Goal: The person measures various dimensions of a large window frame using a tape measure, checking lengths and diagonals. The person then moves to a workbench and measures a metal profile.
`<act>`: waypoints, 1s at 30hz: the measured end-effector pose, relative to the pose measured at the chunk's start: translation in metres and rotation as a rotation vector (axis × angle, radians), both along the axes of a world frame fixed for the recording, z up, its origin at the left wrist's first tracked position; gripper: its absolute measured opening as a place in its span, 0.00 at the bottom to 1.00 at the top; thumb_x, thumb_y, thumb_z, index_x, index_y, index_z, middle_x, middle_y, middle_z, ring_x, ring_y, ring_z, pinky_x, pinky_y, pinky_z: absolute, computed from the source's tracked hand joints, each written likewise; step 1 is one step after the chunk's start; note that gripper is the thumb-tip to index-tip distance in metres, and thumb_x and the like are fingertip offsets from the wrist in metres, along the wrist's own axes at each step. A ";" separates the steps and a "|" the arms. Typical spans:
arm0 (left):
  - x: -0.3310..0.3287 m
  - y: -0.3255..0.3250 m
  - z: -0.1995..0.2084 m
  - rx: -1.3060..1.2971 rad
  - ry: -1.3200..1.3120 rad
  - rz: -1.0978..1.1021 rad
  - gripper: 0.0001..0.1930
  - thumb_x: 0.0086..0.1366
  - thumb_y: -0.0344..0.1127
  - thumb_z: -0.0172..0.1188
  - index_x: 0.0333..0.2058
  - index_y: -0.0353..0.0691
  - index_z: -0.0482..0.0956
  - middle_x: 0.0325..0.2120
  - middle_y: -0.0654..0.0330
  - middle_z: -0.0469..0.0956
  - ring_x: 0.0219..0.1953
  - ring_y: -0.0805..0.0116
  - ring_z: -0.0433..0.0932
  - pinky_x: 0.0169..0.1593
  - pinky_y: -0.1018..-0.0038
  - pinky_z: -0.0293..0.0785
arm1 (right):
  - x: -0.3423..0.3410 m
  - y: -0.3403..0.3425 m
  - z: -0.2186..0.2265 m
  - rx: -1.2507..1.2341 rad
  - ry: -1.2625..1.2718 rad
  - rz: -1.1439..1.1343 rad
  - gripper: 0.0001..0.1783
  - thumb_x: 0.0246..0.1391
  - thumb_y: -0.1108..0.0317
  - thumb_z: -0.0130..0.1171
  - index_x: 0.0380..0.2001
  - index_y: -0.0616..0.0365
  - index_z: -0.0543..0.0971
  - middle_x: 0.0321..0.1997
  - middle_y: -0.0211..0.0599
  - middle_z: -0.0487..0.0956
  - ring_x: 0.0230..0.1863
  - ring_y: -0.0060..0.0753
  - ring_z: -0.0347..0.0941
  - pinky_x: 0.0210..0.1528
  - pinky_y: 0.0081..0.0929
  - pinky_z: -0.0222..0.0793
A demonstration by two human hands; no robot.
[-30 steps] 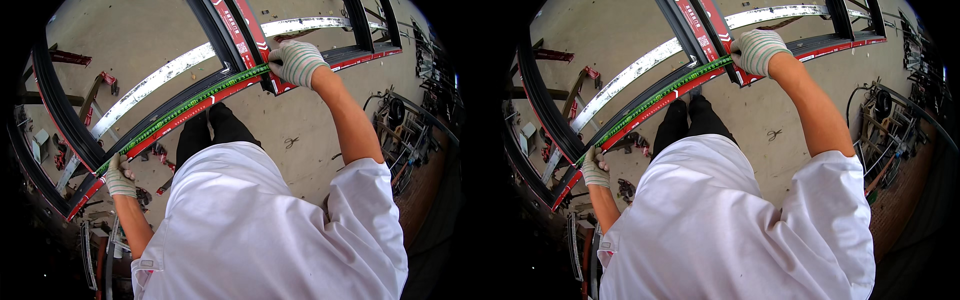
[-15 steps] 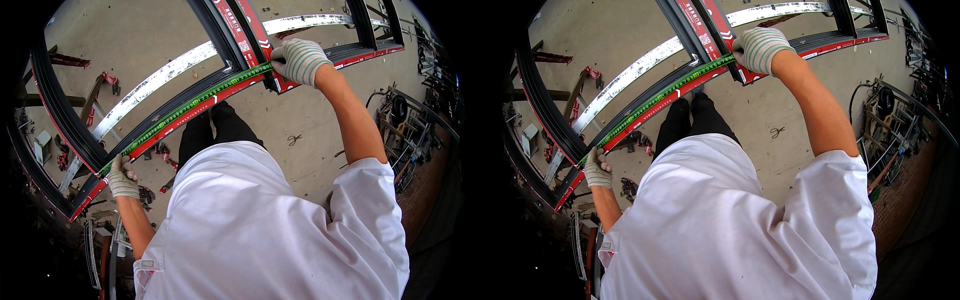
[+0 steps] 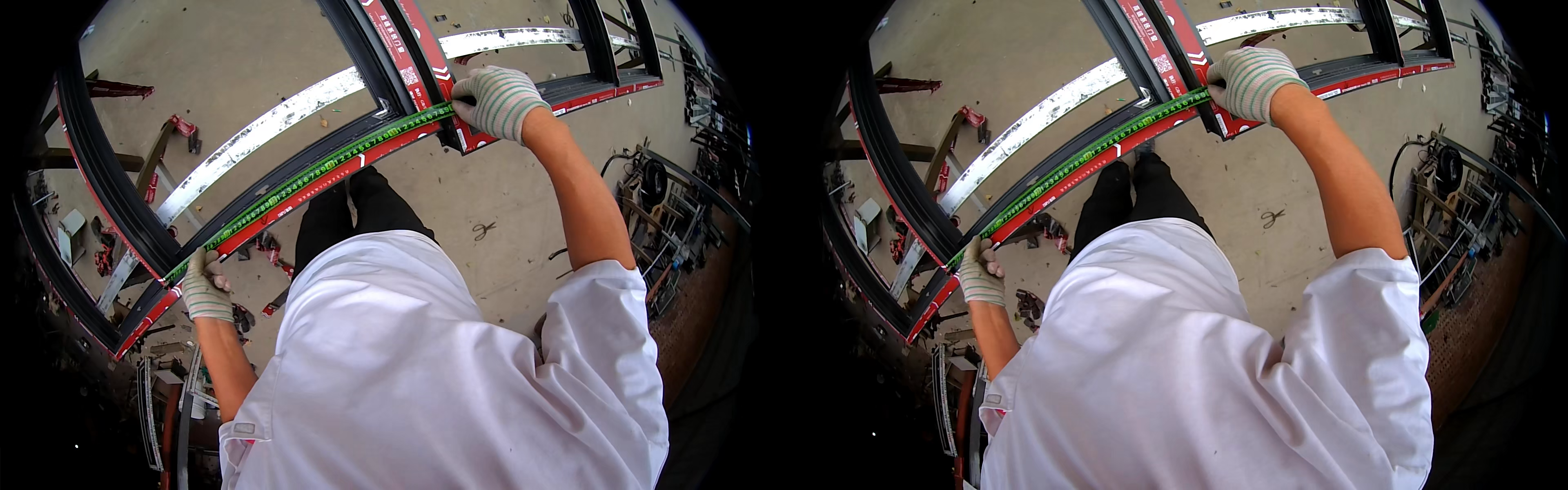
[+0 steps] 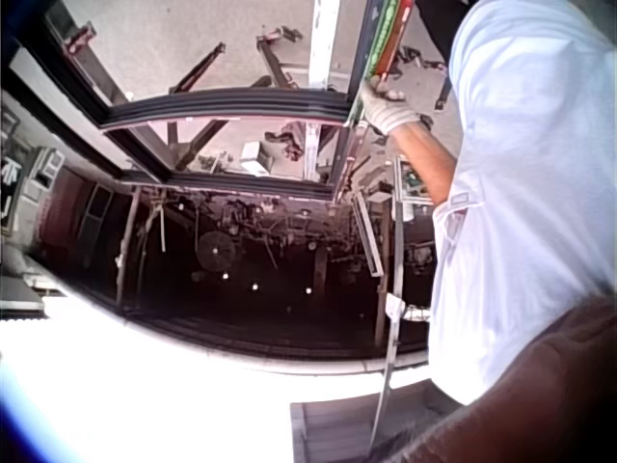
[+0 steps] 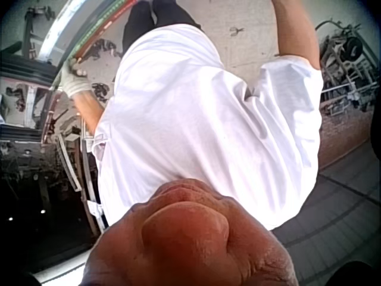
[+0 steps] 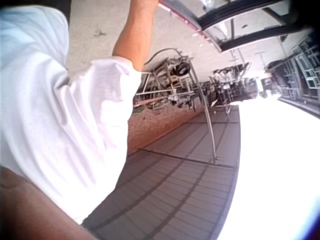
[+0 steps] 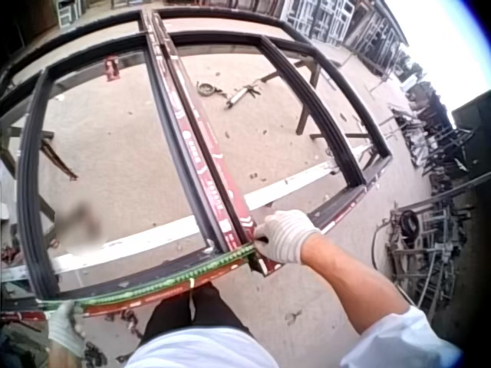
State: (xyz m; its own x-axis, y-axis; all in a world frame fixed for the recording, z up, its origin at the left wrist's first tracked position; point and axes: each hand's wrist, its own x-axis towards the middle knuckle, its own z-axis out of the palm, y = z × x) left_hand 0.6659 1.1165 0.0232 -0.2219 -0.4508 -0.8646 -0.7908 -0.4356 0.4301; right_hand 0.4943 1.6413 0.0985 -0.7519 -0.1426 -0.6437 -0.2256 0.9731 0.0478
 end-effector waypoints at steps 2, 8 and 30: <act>0.000 0.000 0.001 0.004 0.002 -0.002 0.16 0.69 0.49 0.69 0.32 0.42 0.84 0.14 0.69 0.74 0.11 0.73 0.64 0.17 0.71 0.59 | -0.001 0.002 -0.002 -0.016 0.004 0.023 0.16 0.66 0.54 0.59 0.48 0.46 0.89 0.41 0.41 0.88 0.45 0.46 0.85 0.52 0.41 0.80; 0.000 0.001 -0.003 0.005 0.023 0.009 0.16 0.69 0.49 0.68 0.32 0.42 0.84 0.14 0.68 0.73 0.10 0.73 0.65 0.16 0.71 0.59 | 0.001 0.001 0.001 -0.030 -0.014 -0.023 0.16 0.66 0.53 0.60 0.47 0.47 0.89 0.42 0.41 0.88 0.47 0.46 0.84 0.54 0.41 0.79; 0.011 0.027 -0.006 0.045 0.377 0.122 0.15 0.72 0.52 0.66 0.34 0.47 0.84 0.20 0.70 0.80 0.16 0.76 0.70 0.21 0.75 0.64 | 0.019 0.077 0.000 -0.358 0.095 0.022 0.20 0.64 0.52 0.57 0.51 0.45 0.89 0.44 0.45 0.88 0.48 0.50 0.85 0.56 0.42 0.80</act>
State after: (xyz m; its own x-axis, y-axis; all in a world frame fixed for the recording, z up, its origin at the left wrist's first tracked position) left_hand 0.6774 1.1438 0.0170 -0.4747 -0.4567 -0.7524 -0.5227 -0.5415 0.6585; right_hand 0.5134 1.7178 0.0983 -0.8001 -0.3632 -0.4775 -0.2576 0.9268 -0.2734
